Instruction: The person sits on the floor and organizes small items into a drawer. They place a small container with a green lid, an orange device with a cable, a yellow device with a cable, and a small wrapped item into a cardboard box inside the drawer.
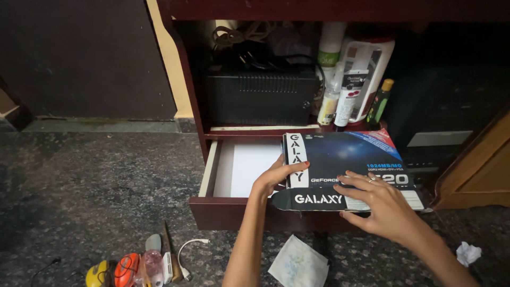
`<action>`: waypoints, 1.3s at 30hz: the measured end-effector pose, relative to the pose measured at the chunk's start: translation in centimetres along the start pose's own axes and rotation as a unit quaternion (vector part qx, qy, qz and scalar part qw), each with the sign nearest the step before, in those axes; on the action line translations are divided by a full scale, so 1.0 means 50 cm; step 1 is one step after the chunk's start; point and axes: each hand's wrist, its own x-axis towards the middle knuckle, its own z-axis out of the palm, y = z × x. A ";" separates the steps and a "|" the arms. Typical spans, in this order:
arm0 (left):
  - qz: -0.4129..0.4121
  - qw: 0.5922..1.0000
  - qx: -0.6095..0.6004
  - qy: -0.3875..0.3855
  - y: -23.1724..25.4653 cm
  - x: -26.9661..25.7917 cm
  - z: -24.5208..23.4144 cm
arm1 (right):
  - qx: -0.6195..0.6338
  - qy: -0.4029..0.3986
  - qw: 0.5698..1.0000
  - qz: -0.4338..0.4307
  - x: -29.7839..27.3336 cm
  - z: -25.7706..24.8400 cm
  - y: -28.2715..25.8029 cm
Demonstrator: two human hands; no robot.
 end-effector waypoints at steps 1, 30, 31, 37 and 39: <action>0.003 1.000 -0.002 0.001 -0.005 0.002 0.000 | -0.003 -0.005 1.000 0.005 0.000 0.003 0.002; 0.022 0.997 0.017 0.067 -0.031 0.012 -0.009 | -0.004 0.264 0.963 -0.056 0.374 -0.093 0.079; 0.025 0.997 0.020 0.075 -0.034 0.012 -0.011 | -0.006 0.261 0.963 -0.070 0.381 -0.092 0.081; -0.012 0.993 0.087 0.084 -0.019 0.004 -0.008 | -0.015 0.137 0.988 -0.068 0.277 -0.079 0.063; -0.020 0.990 0.109 0.086 -0.009 -0.001 -0.012 | -0.030 0.035 0.994 -0.098 0.224 -0.050 0.050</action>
